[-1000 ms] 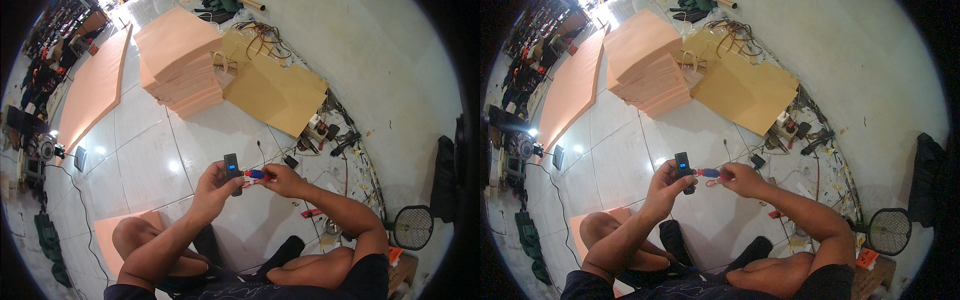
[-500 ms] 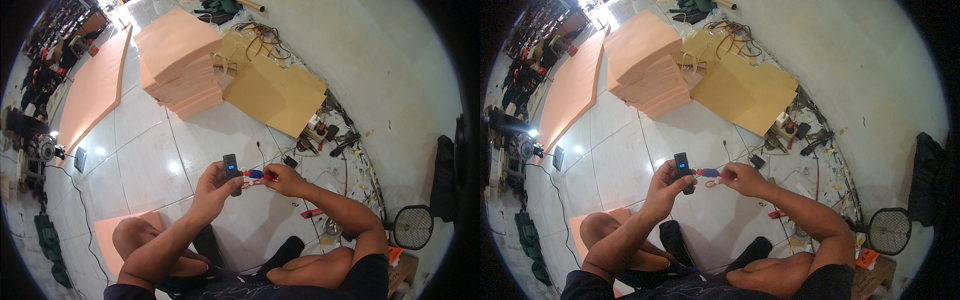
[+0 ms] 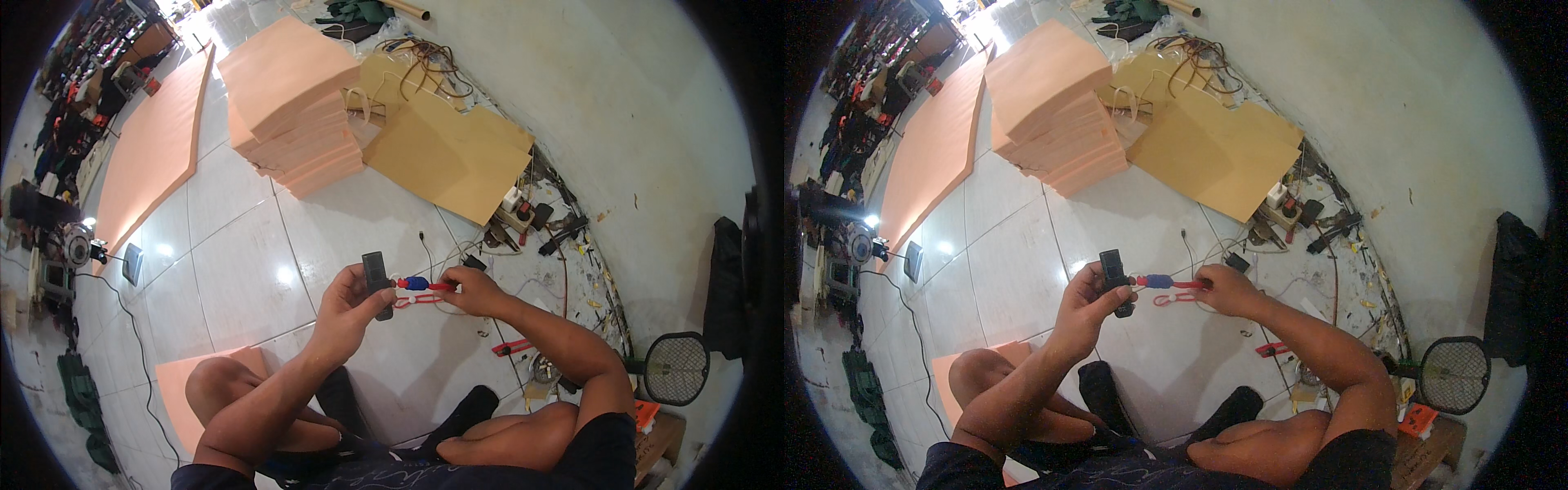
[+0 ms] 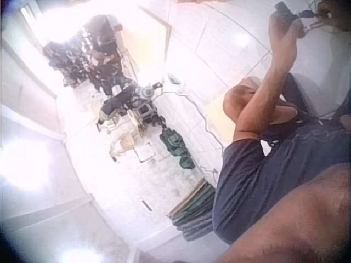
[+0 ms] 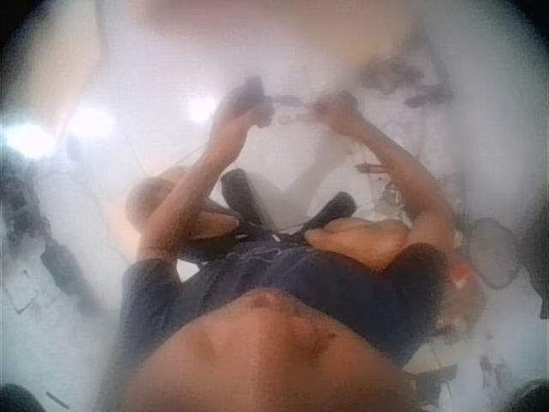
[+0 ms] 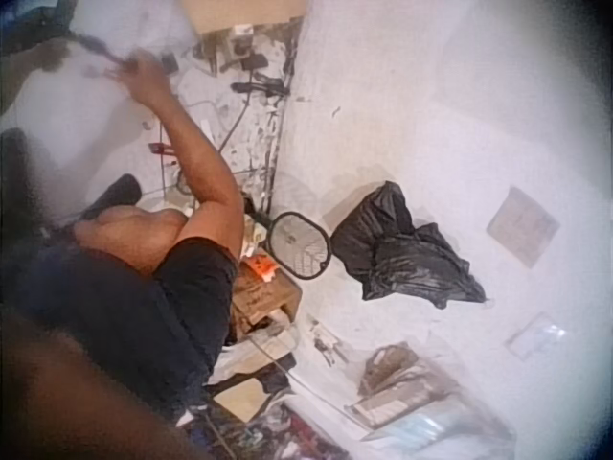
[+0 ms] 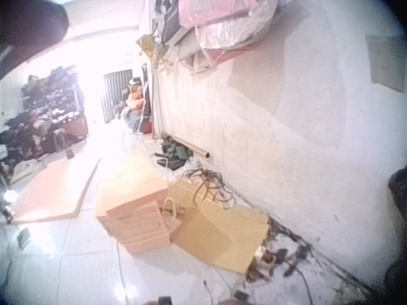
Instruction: The person uses a circular saw to cut a large pink foam sheet into smaller rectangular pieces, stacking the cut pieces on the floor. The person then sits and handles a small electronic device with wires, connecting and disconnecting components.
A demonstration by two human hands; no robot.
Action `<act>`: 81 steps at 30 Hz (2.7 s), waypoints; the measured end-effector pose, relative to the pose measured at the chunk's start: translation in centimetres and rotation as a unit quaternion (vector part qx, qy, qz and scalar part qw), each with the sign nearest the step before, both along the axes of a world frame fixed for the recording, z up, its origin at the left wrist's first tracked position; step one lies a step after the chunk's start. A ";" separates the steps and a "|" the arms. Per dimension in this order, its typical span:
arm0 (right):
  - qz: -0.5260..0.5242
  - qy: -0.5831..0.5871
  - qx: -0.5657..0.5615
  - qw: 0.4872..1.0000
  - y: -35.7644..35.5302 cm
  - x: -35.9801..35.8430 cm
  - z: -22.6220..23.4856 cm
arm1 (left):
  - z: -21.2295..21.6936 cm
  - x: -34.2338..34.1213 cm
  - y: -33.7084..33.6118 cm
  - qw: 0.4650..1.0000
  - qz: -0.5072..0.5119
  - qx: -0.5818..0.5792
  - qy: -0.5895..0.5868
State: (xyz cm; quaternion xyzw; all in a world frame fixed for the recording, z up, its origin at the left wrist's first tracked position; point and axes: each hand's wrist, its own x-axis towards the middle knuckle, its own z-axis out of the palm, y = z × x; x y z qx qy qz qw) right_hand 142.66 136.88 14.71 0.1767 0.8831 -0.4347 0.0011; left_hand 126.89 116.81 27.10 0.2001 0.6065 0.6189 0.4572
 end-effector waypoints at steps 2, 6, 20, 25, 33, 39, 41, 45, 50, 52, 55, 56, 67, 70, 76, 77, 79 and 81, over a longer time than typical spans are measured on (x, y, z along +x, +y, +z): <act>-0.001 -0.006 -0.003 1.000 0.2 0.2 -0.1 | 0.0 0.0 -0.1 1.000 -0.002 -0.001 0.004; -0.001 -0.006 -0.021 1.000 0.4 0.3 -0.4 | -0.2 -0.1 -0.1 1.000 -0.001 0.002 0.005; -0.047 -0.066 -0.132 0.988 1.7 0.5 1.1 | 0.4 -1.9 0.1 0.996 0.081 0.032 0.021; -0.070 -0.073 -0.320 0.942 3.9 1.2 1.9 | 0.6 -3.2 -0.1 0.988 0.143 0.041 0.050; 0.021 -0.038 -0.257 0.966 3.6 0.7 0.5 | 0.8 -2.8 0.2 0.993 0.107 0.044 0.027; 0.068 -0.091 -0.229 0.967 -0.5 -0.9 1.8 | 0.6 -1.6 0.3 0.996 0.065 0.062 0.003; -0.008 -0.046 -0.360 0.932 -2.1 -1.4 2.8 | 0.9 -0.7 0.5 0.997 0.054 0.006 0.054; -0.048 0.157 -0.160 0.973 -2.6 -1.1 3.7 | 0.4 1.0 1.0 0.995 0.011 -0.030 0.090; 0.046 0.226 0.000 0.973 -1.6 -1.2 1.6 | 0.6 1.9 1.5 0.998 -0.020 0.015 0.057; 0.081 0.068 -0.153 0.983 -2.2 -0.4 6.5 | 1.4 1.9 1.6 0.998 -0.041 0.032 0.034; 0.060 0.123 -0.116 0.984 -2.1 0.9 5.3 | 2.4 2.5 2.8 0.991 -0.067 0.047 0.110; 0.020 0.093 -0.151 0.984 -1.2 1.8 5.1 | 3.8 1.6 3.3 0.973 -0.149 0.069 0.160; -0.143 0.128 -0.061 0.979 9.2 11.5 18.8 | -2.8 -6.9 3.1 0.913 0.025 -0.039 0.405; -0.200 0.124 -0.122 0.964 9.8 14.8 24.2 | -0.7 -4.3 4.2 0.927 0.047 -0.036 0.371; -0.195 0.103 0.164 0.961 9.0 19.9 36.3 | 1.8 0.0 7.6 0.961 0.005 0.007 0.276; -0.206 0.097 0.224 0.948 8.4 20.6 38.2 | 0.4 0.0 8.3 0.940 -0.071 0.080 0.323; -0.262 0.106 0.297 0.912 7.4 21.2 41.4 | 3.6 3.3 11.1 0.964 -0.086 0.101 0.230; -0.345 0.115 0.331 0.871 6.5 22.9 44.7 | 4.7 5.7 13.8 0.986 -0.126 0.102 0.039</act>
